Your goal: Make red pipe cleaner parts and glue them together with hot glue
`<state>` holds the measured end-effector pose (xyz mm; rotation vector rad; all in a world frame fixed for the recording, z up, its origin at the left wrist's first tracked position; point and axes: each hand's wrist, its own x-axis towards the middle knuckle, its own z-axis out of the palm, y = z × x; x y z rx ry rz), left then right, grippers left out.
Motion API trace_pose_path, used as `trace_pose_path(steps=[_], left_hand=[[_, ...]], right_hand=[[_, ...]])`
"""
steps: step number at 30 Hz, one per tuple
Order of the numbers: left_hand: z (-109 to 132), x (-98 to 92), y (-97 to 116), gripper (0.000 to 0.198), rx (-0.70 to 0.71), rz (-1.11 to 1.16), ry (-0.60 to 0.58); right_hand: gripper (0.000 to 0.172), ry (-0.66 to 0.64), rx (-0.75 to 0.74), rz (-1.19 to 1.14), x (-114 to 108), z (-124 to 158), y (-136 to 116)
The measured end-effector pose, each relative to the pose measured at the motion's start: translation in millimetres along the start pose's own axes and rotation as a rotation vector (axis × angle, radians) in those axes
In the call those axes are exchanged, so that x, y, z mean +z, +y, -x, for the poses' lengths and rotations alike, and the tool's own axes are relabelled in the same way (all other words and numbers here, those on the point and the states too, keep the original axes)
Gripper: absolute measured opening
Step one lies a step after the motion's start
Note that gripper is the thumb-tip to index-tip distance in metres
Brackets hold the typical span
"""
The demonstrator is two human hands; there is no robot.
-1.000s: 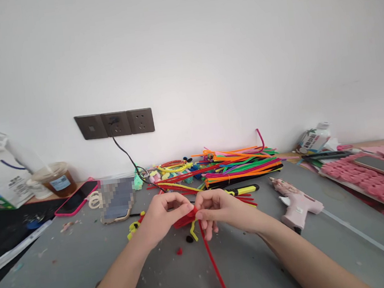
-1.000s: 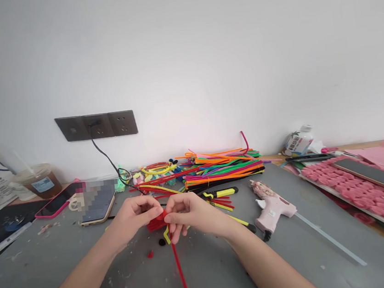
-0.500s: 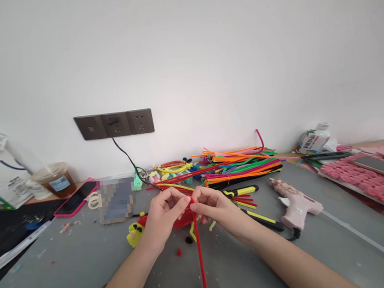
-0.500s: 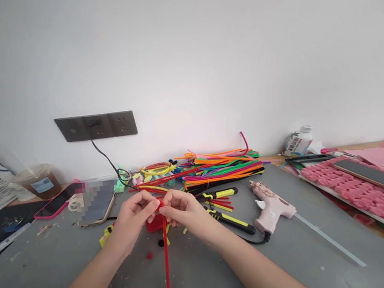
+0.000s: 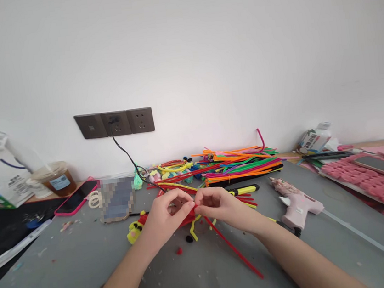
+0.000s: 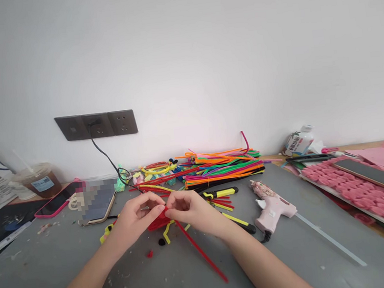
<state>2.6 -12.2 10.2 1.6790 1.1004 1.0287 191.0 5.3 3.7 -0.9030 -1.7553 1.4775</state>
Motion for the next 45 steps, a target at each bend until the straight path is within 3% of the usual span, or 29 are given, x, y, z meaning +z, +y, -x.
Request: trace_pose_path(steps=[5, 10, 16, 24, 29, 34, 37, 42, 45], left_hand=[[0, -4.0, -5, 0.020, -0.077, -0.150, -0.123], [-1, -6.8, -5, 0.019, -0.132, -0.155, -0.185], [-2, -8.9, -5, 0.023, -0.087, -0.104, -0.123], [-1, -0.5, -8, 0.026, -0.041, 0.155, 0.014], [1, 4.7, -8, 0.027, 0.011, 0.164, 0.090], [2, 5.5, -4, 0.026, 0.048, 0.137, 0.096], [0, 3.3, -1, 0.024, 0.047, 0.124, 0.065], [-2, -1.3, -1, 0.020, -0.042, 0.106, -0.089], [-1, -2.1, -4, 0.019, -0.085, 0.074, -0.132]], right_hand=[[0.028, -0.043, 0.034, 0.164, -1, 2, 4], [0.019, -0.015, 0.043, 0.207, 0, 1, 4], [0.026, 0.029, 0.057, 0.101, -1, 1, -1], [0.041, -0.050, 0.184, -0.197, 8, 0, 0], [0.041, 0.000, 0.129, -0.356, 20, -2, 5], [0.039, 0.054, 0.062, -0.323, 22, -3, 5], [0.039, 0.077, 0.042, -0.264, 16, -1, 2], [0.040, -0.130, 0.103, -0.135, -2, 2, -1], [0.042, -0.137, 0.104, -0.069, -5, 2, 0]])
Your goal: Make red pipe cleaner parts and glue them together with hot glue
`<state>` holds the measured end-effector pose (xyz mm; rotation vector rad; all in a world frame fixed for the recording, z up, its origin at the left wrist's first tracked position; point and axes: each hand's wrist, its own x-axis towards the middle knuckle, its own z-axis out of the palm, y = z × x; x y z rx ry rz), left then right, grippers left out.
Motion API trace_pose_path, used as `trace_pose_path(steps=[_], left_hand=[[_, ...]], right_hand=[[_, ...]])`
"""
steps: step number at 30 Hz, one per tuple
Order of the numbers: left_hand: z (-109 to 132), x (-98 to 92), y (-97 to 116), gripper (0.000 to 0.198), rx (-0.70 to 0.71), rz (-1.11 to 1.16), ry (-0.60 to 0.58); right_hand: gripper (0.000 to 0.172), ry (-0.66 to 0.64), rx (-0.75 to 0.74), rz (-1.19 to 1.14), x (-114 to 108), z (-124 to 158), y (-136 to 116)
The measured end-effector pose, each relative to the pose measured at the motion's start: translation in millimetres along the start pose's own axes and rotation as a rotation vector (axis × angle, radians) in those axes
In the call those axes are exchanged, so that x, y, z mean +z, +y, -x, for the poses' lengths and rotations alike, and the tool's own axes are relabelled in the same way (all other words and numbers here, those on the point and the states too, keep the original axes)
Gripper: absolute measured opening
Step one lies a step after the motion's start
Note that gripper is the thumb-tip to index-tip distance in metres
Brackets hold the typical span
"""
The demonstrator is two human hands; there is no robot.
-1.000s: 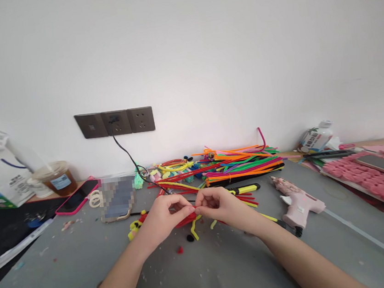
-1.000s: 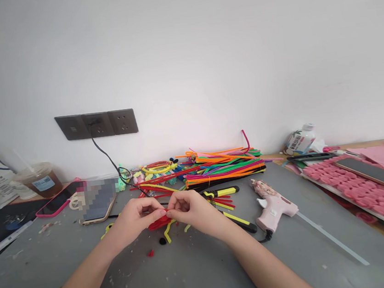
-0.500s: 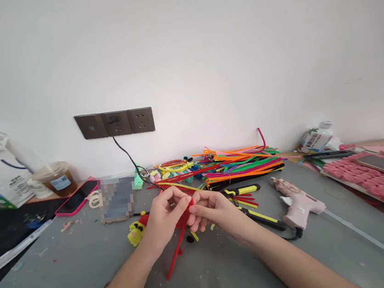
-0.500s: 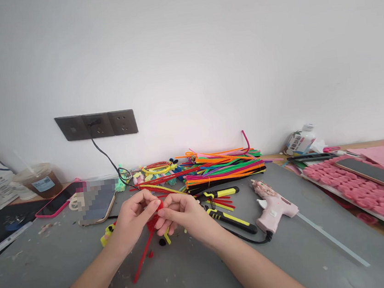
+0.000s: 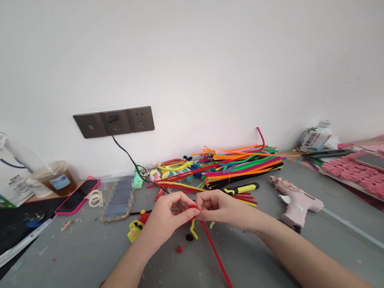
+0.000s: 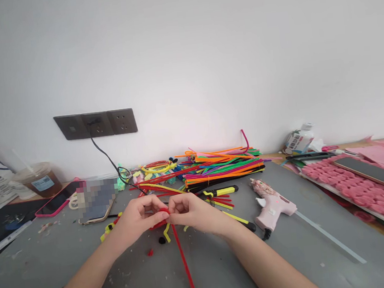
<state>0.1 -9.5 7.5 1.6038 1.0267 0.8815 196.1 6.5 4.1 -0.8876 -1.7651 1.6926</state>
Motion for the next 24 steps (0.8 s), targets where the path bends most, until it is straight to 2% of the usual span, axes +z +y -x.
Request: trace_pose_path(steps=[7, 13, 20, 24], left_hand=[[-2, -4.7, -4, 0.022, -0.039, 0.061, 0.000], [-2, -1.7, -6, 0.023, 0.042, 0.085, 0.155], [-2, 11.8, -8, 0.028, 0.095, 0.223, 0.333], [1, 17.5, -6, 0.028, 0.125, 0.222, 0.397]], right_hand=[[0.042, 0.070, 0.048, 0.004, 7, -1, -5], [0.043, 0.123, 0.057, -0.059, 8, -2, -3], [0.041, 0.221, -0.083, -0.293, 26, -9, 9], [0.040, 0.217, -0.086, -0.372, 32, -10, 9]])
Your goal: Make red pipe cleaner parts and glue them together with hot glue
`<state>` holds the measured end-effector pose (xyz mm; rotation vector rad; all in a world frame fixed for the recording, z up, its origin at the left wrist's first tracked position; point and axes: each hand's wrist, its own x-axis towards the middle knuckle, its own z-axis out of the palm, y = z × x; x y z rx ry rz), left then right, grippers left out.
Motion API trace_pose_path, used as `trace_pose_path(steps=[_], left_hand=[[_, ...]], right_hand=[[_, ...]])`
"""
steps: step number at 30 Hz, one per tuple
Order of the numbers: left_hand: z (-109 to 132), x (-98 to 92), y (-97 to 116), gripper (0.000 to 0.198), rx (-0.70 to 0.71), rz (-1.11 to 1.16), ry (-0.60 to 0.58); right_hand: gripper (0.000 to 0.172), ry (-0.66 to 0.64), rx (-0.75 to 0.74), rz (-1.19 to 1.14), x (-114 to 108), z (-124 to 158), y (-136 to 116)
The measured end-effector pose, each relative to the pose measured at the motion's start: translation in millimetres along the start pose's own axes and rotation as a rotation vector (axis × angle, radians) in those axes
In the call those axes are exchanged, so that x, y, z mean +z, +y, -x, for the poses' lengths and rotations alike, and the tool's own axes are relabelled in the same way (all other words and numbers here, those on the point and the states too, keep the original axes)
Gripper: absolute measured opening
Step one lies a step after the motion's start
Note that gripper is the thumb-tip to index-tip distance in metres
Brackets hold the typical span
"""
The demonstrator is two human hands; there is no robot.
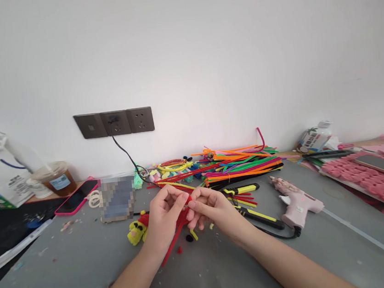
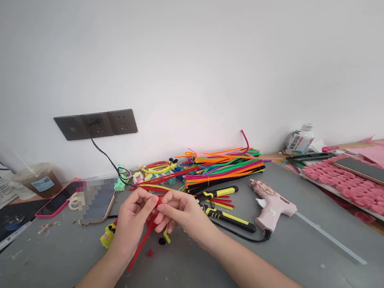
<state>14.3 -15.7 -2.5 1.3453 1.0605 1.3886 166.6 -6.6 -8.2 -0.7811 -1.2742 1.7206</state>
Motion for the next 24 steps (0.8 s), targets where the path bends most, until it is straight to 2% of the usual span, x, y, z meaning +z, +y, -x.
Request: trace_pose_path(steps=[4, 8, 12, 21, 24], left_hand=[[2, 1.4, 0, 0.029, 0.001, -0.004, 0.000], [2, 3.4, -1, 0.032, -0.051, 0.089, -0.026], [0, 2.6, 0, 0.035, -0.084, 0.117, -0.036], [-10, -9.7, 3, 0.035, -0.130, -0.107, -0.174], [-13, -14.3, 4, 0.037, -0.087, -0.204, -0.178]], right_hand=[[0.038, -0.001, -0.014, -0.019, 1, 1, -1], [0.040, 0.013, -0.030, -0.019, 2, 1, 1], [0.040, 0.046, -0.035, 0.049, -1, -1, -2], [0.037, 0.102, -0.039, 0.190, -17, -1, -17], [0.036, 0.093, -0.026, 0.184, -21, -2, -19]])
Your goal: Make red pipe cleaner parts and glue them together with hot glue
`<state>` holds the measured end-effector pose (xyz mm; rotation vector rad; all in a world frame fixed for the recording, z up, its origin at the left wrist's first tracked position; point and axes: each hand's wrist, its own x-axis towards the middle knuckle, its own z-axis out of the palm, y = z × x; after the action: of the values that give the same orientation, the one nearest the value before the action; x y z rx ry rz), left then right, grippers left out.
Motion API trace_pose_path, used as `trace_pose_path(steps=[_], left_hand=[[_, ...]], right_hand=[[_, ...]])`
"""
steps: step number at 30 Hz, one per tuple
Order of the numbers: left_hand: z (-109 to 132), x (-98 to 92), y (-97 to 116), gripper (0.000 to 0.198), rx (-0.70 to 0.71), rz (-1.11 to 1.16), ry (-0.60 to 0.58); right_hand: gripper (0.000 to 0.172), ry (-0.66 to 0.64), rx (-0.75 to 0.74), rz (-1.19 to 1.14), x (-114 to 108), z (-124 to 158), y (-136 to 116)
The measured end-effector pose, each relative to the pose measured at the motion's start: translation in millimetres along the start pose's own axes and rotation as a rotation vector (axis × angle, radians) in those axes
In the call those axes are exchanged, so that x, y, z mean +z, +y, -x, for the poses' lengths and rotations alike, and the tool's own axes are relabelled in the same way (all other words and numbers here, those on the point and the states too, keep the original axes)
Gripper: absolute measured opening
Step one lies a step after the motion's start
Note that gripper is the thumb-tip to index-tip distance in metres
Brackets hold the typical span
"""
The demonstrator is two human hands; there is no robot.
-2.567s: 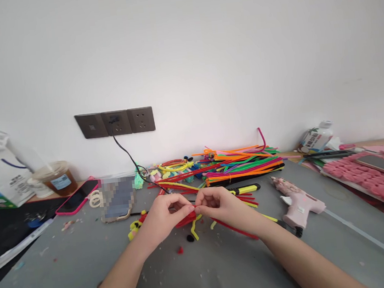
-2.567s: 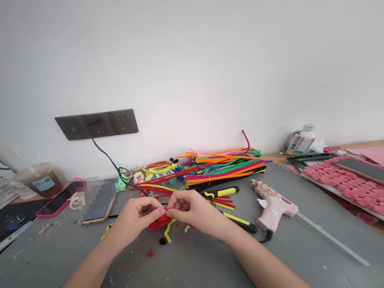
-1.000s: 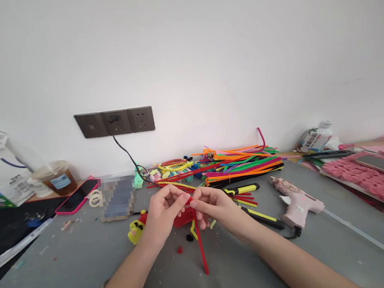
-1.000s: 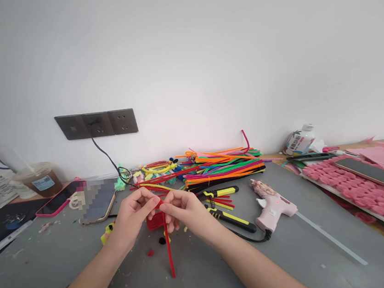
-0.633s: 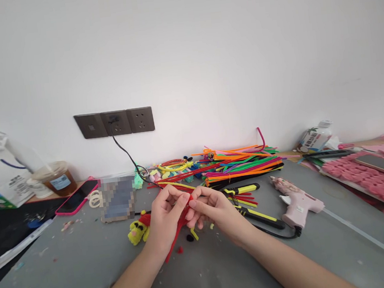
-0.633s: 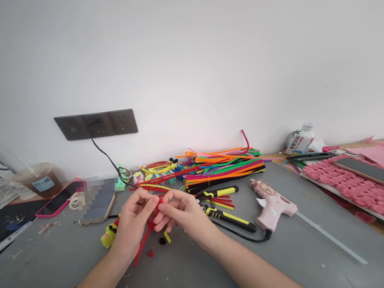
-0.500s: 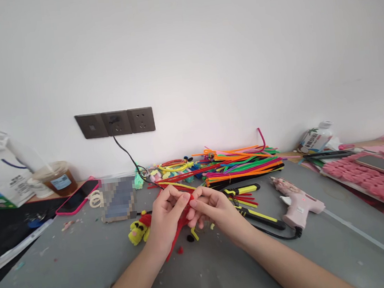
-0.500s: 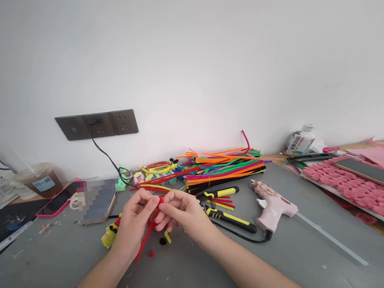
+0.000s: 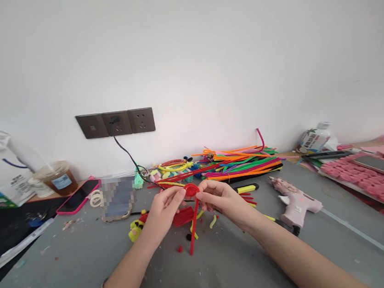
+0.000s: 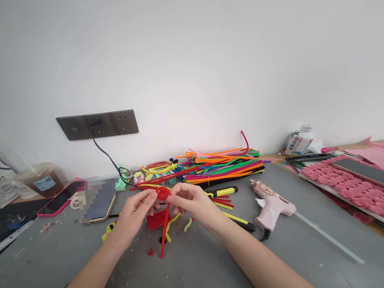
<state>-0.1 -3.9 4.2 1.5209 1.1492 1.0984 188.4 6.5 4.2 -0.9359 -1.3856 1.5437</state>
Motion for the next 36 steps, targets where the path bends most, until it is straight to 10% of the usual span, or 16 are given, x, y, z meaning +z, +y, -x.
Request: trace_pose_path(steps=[9, 19, 36], left_hand=[[4, -9.0, -7, 0.028, 0.196, -0.498, -0.113], [2, 2.8, 2, 0.030, 0.029, -0.025, -0.120], [2, -3.9, 1, 0.033, -0.046, -0.076, -0.200]], right_hand=[[0.037, 0.010, 0.017, -0.105, -14, -5, 0], [0.038, -0.105, 0.055, 0.036, -4, 0, -1], [0.036, 0.009, -0.112, 0.133, -1, 0, -1]])
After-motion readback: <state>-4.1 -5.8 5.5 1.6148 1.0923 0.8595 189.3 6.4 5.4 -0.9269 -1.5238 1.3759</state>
